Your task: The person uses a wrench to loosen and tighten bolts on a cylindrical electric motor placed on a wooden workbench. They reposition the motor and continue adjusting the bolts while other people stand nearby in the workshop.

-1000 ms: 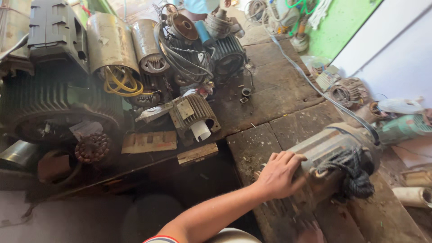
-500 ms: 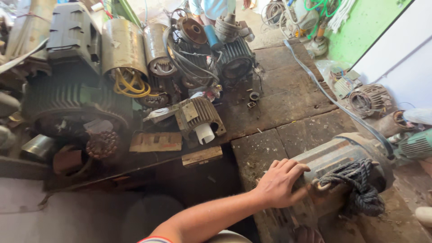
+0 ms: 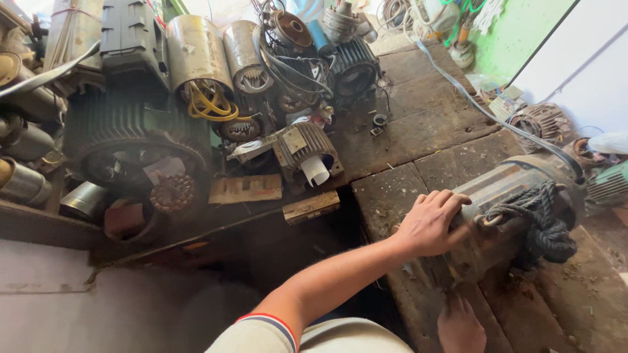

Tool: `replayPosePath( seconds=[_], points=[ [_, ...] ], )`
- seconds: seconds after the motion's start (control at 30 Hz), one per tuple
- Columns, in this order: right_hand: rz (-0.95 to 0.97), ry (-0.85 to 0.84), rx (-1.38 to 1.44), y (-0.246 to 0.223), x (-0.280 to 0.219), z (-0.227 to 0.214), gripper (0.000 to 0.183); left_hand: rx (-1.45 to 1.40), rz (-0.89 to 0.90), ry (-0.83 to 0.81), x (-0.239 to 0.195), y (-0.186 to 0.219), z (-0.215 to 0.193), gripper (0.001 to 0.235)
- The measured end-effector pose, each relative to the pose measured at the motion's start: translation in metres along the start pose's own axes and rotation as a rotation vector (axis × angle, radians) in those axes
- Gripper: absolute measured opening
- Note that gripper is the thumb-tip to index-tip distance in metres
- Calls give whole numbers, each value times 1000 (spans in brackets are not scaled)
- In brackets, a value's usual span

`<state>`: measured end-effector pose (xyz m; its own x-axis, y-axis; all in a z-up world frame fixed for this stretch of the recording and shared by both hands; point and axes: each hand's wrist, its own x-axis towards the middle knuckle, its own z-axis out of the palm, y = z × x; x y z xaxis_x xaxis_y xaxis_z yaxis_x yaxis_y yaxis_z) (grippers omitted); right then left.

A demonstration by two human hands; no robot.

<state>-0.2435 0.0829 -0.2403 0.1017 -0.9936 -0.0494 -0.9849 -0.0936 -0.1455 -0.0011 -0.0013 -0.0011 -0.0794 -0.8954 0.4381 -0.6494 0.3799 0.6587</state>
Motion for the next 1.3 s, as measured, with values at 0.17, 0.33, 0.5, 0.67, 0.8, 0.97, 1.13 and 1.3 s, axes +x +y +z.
replayPosePath(
  seconds=[0.17,0.33,0.5,0.67,0.8,0.97,1.13,1.3],
  points=[
    [-296,-173,-552,18,0,-11,35,1,23,30,-2,2,0,50],
    [-34,181,40,-7,-11,-21,49,-10,9,18,2,2,-3,48],
    [156,-5,80,-41,-24,-46,32,-13,-5,-1,3,5,-5,43],
    [25,-88,-74,-29,-9,-75,26,-33,3,22,6,5,-4,41],
    [1,-274,-328,-36,1,-87,26,-18,-8,-5,4,4,-2,41],
    [40,17,-172,-65,-15,-96,39,-19,-10,6,4,5,-3,41],
    [122,-50,-180,-63,-27,-97,28,-27,-5,22,2,5,-4,41],
    [62,115,-70,-60,-20,-85,33,-33,36,45,7,7,-7,42]
  ],
)
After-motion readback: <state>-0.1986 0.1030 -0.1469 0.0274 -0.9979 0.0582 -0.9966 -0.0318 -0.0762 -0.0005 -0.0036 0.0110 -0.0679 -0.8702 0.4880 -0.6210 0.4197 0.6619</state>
